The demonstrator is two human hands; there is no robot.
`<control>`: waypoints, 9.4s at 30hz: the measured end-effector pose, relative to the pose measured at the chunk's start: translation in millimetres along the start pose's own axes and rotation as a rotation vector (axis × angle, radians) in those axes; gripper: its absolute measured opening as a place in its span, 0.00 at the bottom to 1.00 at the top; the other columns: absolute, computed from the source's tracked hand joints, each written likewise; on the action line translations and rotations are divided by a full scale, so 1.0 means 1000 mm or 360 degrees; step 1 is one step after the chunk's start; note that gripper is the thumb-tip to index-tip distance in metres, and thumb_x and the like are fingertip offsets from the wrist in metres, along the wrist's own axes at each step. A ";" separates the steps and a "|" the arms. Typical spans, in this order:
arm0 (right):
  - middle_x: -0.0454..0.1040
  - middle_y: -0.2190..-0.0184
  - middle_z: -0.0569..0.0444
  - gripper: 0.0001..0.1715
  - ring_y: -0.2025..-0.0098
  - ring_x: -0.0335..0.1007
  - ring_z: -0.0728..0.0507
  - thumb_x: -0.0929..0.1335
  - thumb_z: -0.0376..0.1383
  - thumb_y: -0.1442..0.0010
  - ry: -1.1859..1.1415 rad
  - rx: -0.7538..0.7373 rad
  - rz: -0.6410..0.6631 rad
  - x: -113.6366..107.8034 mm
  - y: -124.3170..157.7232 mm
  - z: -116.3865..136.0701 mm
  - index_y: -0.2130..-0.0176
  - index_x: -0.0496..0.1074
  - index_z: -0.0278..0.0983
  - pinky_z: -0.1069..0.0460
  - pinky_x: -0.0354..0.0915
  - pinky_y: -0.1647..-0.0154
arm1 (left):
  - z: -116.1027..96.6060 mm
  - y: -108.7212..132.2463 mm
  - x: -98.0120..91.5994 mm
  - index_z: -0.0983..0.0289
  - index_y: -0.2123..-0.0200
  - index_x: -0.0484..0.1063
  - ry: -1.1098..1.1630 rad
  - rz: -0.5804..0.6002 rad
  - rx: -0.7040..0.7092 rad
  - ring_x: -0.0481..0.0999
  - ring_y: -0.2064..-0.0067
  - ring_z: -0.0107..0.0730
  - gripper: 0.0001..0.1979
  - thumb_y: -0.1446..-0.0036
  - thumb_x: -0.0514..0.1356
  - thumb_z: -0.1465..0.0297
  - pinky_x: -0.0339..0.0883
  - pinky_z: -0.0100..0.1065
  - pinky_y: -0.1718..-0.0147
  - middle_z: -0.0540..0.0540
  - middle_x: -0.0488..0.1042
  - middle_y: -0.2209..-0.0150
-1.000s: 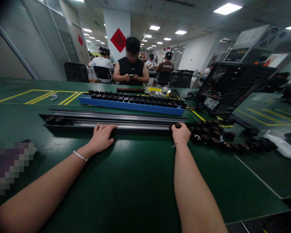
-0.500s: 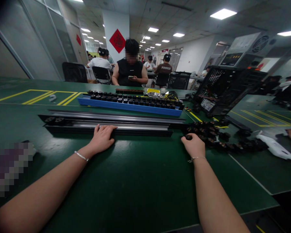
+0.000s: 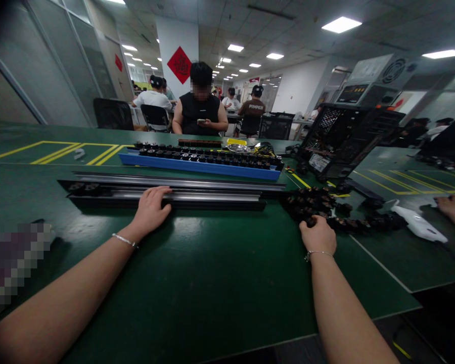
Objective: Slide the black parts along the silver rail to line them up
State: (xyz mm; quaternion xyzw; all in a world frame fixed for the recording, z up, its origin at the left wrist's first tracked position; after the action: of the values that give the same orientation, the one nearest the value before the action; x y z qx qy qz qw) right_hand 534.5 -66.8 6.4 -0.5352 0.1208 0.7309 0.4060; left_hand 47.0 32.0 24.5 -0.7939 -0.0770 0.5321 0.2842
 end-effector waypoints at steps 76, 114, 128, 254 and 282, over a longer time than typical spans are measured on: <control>0.77 0.62 0.51 0.25 0.55 0.66 0.39 0.58 0.52 0.39 -0.0199 -0.1194 0.0124 0.055 0.081 0.195 0.64 0.76 0.40 0.39 0.46 0.41 | 0.111 0.019 -0.038 0.62 0.62 0.75 -0.0086 -0.0591 -0.1409 0.53 0.36 0.52 0.14 0.49 0.55 0.65 0.49 0.51 0.40 0.62 0.63 0.42; 0.77 0.62 0.51 0.25 0.55 0.67 0.40 0.59 0.51 0.38 -0.0164 -0.1177 0.0144 0.055 0.081 0.197 0.64 0.76 0.39 0.39 0.46 0.41 | 0.108 0.012 -0.049 0.63 0.62 0.66 -0.0048 -0.0480 -0.1417 0.72 0.51 0.50 0.09 0.49 0.54 0.69 0.57 0.48 0.48 0.61 0.75 0.60; 0.77 0.62 0.51 0.26 0.55 0.67 0.39 0.58 0.51 0.38 -0.0174 -0.1172 0.0135 0.055 0.081 0.197 0.64 0.77 0.39 0.39 0.47 0.42 | 0.116 0.008 -0.042 0.60 0.69 0.66 -0.0055 -0.0401 -0.1385 0.74 0.55 0.51 0.07 0.49 0.54 0.64 0.61 0.48 0.52 0.59 0.76 0.65; 0.77 0.62 0.52 0.23 0.54 0.67 0.39 0.59 0.50 0.37 -0.0158 -0.1162 0.0156 0.053 0.083 0.198 0.64 0.76 0.40 0.39 0.46 0.41 | 0.022 -0.013 -0.015 0.58 0.72 0.63 0.0128 0.0249 -0.0403 0.76 0.55 0.40 0.05 0.54 0.53 0.74 0.65 0.39 0.54 0.51 0.79 0.58; 0.76 0.65 0.53 0.19 0.59 0.64 0.41 0.58 0.41 0.36 -0.0245 -0.1169 0.0119 0.059 0.091 0.203 0.67 0.75 0.42 0.40 0.45 0.42 | 0.002 -0.008 -0.004 0.58 0.66 0.62 0.0109 0.0394 -0.0218 0.70 0.47 0.41 0.09 0.54 0.53 0.74 0.47 0.48 0.40 0.53 0.75 0.51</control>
State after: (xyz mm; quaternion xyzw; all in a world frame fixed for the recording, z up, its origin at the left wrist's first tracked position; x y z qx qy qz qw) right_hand 324.3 25.9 12.0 -0.5839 -0.1609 0.7778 0.1679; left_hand 45.0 38.3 31.3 -0.8326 -0.0049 0.5290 0.1641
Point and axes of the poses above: each hand's wrist, its own y-axis away from the middle knuckle, its own x-axis out of the palm, z = x × y, the point moved 5 cm from there along -y, towards the middle knuckle
